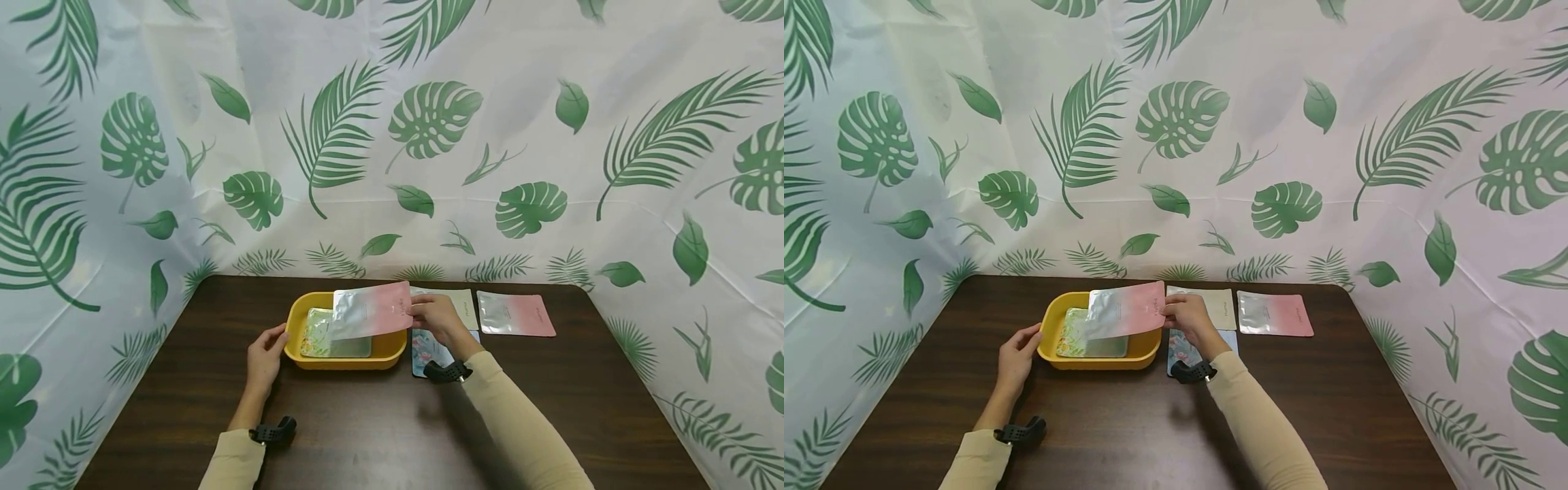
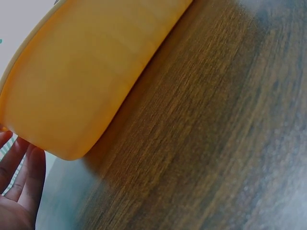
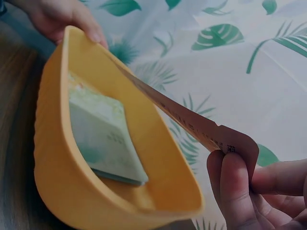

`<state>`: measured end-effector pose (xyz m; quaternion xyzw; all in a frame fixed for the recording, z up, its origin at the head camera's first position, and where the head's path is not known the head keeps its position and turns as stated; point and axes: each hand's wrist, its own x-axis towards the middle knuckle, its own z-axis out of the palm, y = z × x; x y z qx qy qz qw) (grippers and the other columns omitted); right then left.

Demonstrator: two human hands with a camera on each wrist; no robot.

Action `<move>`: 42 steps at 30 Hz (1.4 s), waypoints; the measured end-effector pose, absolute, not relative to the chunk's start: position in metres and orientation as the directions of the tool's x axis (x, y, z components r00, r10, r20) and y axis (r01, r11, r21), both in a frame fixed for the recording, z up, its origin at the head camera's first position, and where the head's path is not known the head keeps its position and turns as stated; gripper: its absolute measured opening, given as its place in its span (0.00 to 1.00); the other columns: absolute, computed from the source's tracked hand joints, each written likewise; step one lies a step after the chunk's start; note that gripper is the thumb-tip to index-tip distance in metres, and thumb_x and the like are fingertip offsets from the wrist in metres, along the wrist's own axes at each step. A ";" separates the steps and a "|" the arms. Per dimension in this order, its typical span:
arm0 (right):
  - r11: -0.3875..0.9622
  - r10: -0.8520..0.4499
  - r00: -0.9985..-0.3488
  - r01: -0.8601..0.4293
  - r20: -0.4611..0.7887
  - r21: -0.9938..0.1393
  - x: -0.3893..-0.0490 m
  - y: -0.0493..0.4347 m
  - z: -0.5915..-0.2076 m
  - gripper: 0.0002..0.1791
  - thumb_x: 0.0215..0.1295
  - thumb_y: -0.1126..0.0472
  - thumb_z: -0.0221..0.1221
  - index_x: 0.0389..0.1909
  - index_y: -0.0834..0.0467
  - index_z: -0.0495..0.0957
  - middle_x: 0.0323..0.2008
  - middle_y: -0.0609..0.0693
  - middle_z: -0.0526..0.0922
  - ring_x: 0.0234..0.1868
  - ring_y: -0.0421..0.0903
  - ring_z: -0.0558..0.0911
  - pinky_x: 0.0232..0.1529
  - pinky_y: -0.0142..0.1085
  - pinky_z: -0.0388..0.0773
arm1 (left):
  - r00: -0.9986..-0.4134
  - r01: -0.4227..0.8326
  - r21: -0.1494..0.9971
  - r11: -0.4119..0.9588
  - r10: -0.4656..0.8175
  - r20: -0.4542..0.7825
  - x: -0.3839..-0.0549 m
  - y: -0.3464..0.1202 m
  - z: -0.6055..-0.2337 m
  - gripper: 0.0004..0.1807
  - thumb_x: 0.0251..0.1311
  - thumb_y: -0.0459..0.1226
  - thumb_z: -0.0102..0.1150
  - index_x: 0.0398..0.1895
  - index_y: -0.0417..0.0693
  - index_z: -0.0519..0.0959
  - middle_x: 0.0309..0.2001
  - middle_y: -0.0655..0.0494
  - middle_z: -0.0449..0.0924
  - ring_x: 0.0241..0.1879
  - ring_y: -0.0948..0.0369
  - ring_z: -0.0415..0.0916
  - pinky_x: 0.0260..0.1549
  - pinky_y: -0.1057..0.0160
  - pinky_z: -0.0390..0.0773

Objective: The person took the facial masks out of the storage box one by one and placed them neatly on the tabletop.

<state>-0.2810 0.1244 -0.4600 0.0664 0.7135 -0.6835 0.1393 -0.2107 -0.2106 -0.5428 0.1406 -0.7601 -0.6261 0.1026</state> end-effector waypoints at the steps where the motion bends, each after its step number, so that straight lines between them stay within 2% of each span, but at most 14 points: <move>1: 0.054 -0.097 -0.952 0.287 -0.291 -0.956 -0.281 0.127 -0.460 0.16 0.62 0.72 0.59 0.52 0.71 0.77 0.26 0.49 0.84 0.22 0.39 0.82 0.27 0.29 0.81 | -0.940 -0.084 0.981 0.176 -0.341 -0.019 -0.210 -0.211 -0.543 0.20 0.69 0.40 0.55 0.59 0.40 0.75 0.62 0.43 0.75 0.43 0.78 0.70 0.39 0.84 0.72; 22: 0.048 -0.106 -0.957 0.265 -0.269 -0.963 -0.272 0.192 -0.459 0.22 0.65 0.70 0.57 0.58 0.75 0.70 0.28 0.45 0.84 0.26 0.38 0.83 0.30 0.29 0.82 | -0.938 -0.066 0.983 0.172 -0.346 -0.002 -0.210 -0.212 -0.543 0.20 0.69 0.41 0.55 0.59 0.39 0.76 0.61 0.42 0.76 0.43 0.77 0.71 0.39 0.83 0.72; 35: 0.127 -0.054 -0.946 0.312 -0.320 -0.942 -0.260 0.243 -0.455 0.20 0.69 0.66 0.56 0.59 0.70 0.70 0.30 0.43 0.82 0.27 0.38 0.80 0.33 0.28 0.80 | -0.938 -0.069 0.983 0.167 -0.346 -0.007 -0.211 -0.212 -0.544 0.19 0.70 0.40 0.54 0.59 0.40 0.76 0.62 0.44 0.75 0.44 0.78 0.70 0.40 0.84 0.72; 42: 0.162 -0.094 -0.945 0.297 -0.314 -0.941 -0.253 0.274 -0.458 0.22 0.71 0.63 0.55 0.60 0.70 0.68 0.30 0.41 0.82 0.28 0.37 0.79 0.35 0.29 0.80 | -0.936 -0.075 0.982 0.171 -0.351 -0.011 -0.212 -0.212 -0.548 0.19 0.69 0.41 0.55 0.59 0.41 0.76 0.62 0.44 0.76 0.43 0.77 0.71 0.39 0.83 0.72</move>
